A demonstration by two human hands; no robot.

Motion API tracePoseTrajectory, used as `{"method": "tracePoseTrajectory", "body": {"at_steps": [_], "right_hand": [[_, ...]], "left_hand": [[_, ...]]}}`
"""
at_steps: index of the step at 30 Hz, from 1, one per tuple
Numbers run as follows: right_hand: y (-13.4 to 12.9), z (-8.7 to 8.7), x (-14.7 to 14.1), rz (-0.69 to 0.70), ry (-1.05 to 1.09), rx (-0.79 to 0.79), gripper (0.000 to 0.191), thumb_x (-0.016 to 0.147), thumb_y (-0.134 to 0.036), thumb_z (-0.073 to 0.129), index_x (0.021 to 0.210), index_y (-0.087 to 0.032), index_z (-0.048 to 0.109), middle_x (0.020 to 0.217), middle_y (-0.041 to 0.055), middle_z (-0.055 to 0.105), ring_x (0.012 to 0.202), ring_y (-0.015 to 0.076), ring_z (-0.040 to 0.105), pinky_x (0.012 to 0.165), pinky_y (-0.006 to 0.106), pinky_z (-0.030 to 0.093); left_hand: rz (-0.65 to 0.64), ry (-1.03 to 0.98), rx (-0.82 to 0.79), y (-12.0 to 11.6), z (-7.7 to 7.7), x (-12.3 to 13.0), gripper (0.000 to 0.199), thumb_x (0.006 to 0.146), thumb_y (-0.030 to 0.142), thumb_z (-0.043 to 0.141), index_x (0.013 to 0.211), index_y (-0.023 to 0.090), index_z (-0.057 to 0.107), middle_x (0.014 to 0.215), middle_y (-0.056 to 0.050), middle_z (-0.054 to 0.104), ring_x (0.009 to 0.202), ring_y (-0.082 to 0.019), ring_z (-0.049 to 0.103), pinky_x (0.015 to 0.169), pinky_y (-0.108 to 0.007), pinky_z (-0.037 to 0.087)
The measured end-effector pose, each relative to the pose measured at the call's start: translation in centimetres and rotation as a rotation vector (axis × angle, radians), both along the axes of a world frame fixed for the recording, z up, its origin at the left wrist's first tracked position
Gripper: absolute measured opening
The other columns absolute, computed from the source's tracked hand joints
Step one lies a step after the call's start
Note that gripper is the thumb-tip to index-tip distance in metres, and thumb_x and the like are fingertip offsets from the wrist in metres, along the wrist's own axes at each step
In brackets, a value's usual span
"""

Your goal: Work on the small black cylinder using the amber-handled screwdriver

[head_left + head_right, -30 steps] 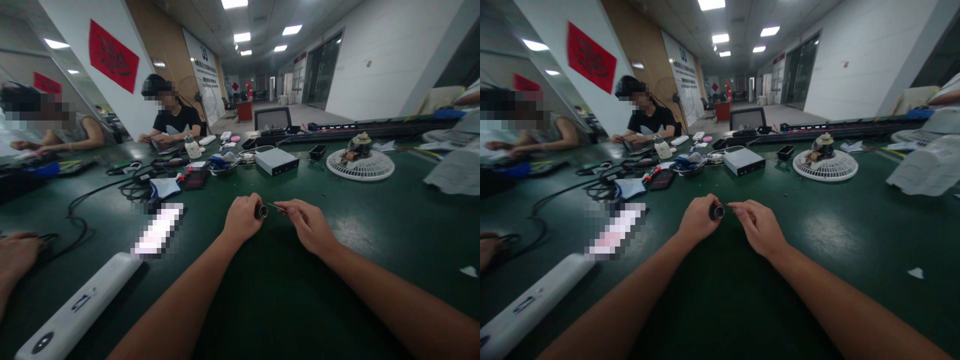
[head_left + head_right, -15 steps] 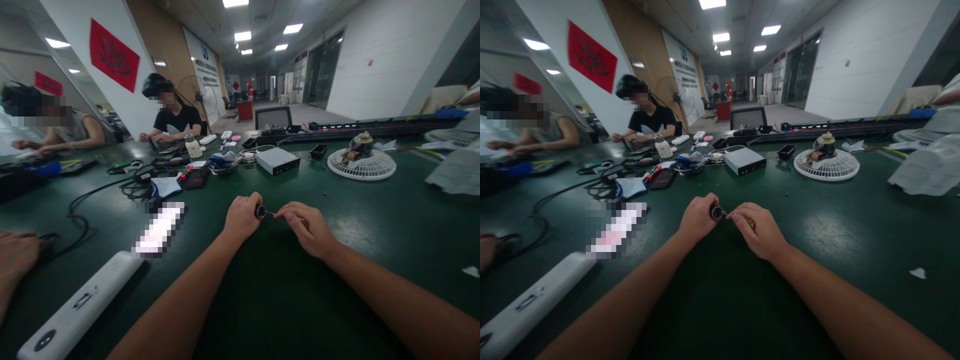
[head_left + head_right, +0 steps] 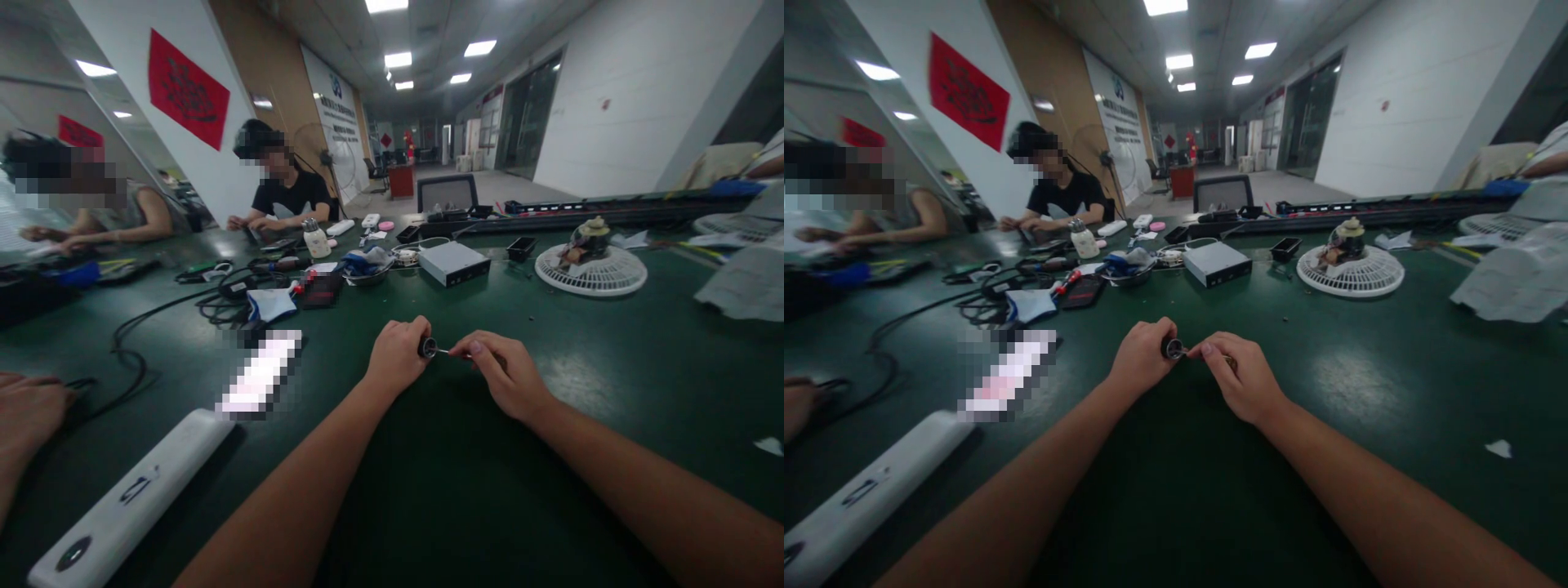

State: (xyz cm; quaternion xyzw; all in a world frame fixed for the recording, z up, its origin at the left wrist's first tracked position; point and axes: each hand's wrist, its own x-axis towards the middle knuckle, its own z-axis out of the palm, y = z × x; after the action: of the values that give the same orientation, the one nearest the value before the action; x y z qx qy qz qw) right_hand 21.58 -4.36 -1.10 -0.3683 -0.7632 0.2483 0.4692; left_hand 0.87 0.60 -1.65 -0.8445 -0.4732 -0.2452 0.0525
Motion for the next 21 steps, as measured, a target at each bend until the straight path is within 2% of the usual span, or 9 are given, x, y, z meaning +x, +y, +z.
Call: {"method": "tracePoseTrajectory", "body": {"at_steps": [7,11,14,18,21], "right_hand": [[-0.11,0.04,0.05,-0.046,-0.035,0.028,0.031,0.104,-0.029,0.047,0.105,-0.020,0.076,0.095,0.0055,0.074,0.086,0.0189,0.067,0.077,0.032,0.048],[-0.01,-0.01,0.20,-0.087,-0.053,0.009,0.036,0.105,-0.033,0.045,0.099,-0.020,0.078,0.088,0.0055,0.073,0.079,0.0188,0.066,0.073,0.032,0.048],[-0.05,0.00,0.26,-0.050,-0.055,-0.009,0.039,0.105,-0.036,0.044,0.096,-0.019,0.078,0.083,0.0051,0.072,0.075,0.0186,0.065,0.070,0.032,0.047],[-0.15,-0.02,0.15,0.017,-0.021,-0.028,0.037,0.105,-0.034,0.043,0.102,-0.019,0.077,0.089,0.0058,0.073,0.076,0.0178,0.065,0.069,0.030,0.048],[-0.16,-0.04,0.03,0.007,-0.014,-0.018,0.035,0.105,-0.033,0.044,0.105,-0.019,0.076,0.092,0.0063,0.073,0.079,0.0181,0.065,0.071,0.031,0.049]], "left_hand": [[0.011,0.001,-0.002,-0.08,0.08,0.04,0.017,0.081,0.017,0.066,0.089,0.023,0.052,0.079,0.001,0.067,0.076,-0.020,0.063,0.077,-0.034,0.044],[0.006,0.008,-0.006,-0.14,0.10,0.04,0.016,0.081,0.017,0.065,0.089,0.023,0.053,0.080,0.001,0.068,0.076,-0.020,0.064,0.078,-0.034,0.044],[0.000,0.015,-0.003,-0.15,0.12,0.00,0.015,0.082,0.016,0.064,0.090,0.023,0.053,0.081,0.000,0.068,0.076,-0.020,0.064,0.078,-0.035,0.044],[0.002,0.013,-0.003,-0.11,0.10,-0.03,0.016,0.081,0.014,0.064,0.090,0.023,0.053,0.081,0.000,0.069,0.077,-0.020,0.065,0.078,-0.035,0.044],[0.000,0.007,-0.006,-0.06,0.08,-0.03,0.017,0.081,0.014,0.064,0.090,0.023,0.053,0.082,0.000,0.069,0.077,-0.020,0.065,0.078,-0.035,0.044]]}}
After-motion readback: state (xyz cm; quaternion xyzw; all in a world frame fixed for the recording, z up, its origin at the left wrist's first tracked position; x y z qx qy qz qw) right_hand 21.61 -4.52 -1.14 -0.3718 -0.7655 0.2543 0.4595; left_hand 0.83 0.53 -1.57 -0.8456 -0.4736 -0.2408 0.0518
